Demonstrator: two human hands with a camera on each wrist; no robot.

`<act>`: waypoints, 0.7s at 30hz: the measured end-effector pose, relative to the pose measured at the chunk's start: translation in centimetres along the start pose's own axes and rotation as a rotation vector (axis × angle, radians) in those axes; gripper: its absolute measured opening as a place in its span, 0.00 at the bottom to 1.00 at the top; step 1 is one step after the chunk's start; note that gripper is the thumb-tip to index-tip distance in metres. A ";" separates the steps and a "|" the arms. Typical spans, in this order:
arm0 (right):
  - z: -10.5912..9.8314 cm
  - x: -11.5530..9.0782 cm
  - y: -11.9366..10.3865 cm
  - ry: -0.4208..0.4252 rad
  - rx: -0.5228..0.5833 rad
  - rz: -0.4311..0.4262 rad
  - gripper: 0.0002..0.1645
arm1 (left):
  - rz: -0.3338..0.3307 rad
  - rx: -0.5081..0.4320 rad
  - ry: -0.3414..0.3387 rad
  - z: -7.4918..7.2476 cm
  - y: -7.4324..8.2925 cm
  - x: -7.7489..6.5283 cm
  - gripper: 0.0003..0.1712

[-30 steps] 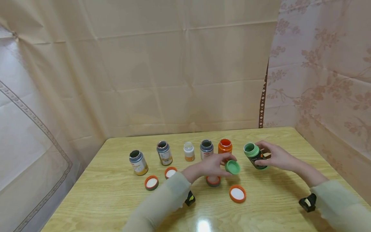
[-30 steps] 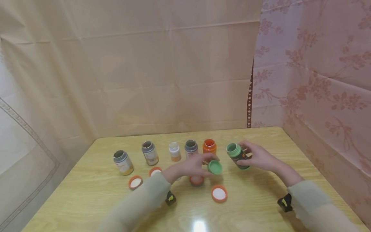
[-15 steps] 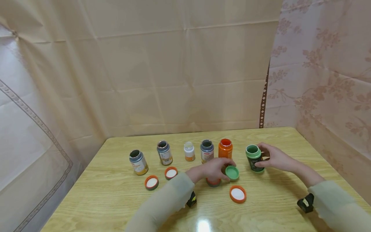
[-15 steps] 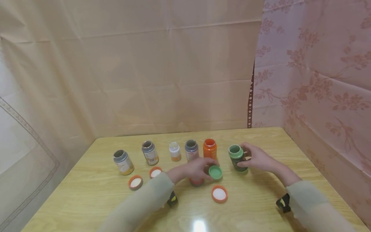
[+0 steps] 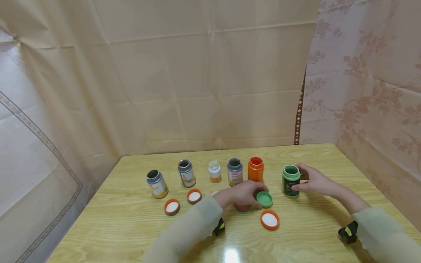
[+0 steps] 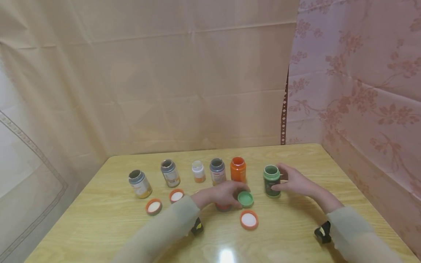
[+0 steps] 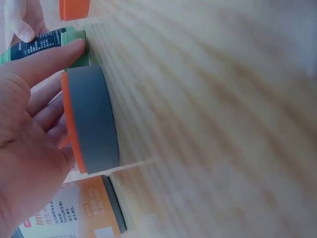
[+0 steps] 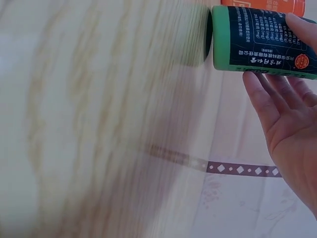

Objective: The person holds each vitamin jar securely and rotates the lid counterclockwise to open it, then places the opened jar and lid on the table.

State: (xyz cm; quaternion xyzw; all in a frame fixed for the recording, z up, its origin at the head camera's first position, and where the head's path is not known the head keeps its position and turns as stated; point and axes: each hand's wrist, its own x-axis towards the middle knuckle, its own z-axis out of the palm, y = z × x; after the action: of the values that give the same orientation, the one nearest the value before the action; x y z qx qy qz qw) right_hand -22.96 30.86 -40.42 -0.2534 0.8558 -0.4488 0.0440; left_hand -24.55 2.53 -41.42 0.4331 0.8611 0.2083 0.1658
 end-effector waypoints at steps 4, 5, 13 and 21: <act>-0.1 -0.1 0.4 0.001 0.031 -0.033 0.35 | -0.027 -0.006 -0.003 -0.1 0.0 -0.1 0.30; -0.1 -0.1 0.5 0.002 0.045 -0.041 0.34 | -0.031 -0.010 -0.002 -0.1 0.0 -0.1 0.31; -0.3 -0.2 0.9 -0.008 0.059 -0.044 0.36 | -0.080 -0.059 0.008 -0.1 -0.4 -0.3 0.33; -1.4 -2.0 -0.2 -0.014 -0.067 0.024 0.47 | -0.088 -0.155 0.057 -1.0 -0.7 -2.0 0.32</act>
State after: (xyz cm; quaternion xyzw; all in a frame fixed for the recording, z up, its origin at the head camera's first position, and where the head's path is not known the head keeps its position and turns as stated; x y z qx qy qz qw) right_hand -21.59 32.74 -39.69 -0.2477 0.8730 -0.4174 0.0470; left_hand -24.27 0.31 -40.70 0.3745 0.8650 0.2791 0.1832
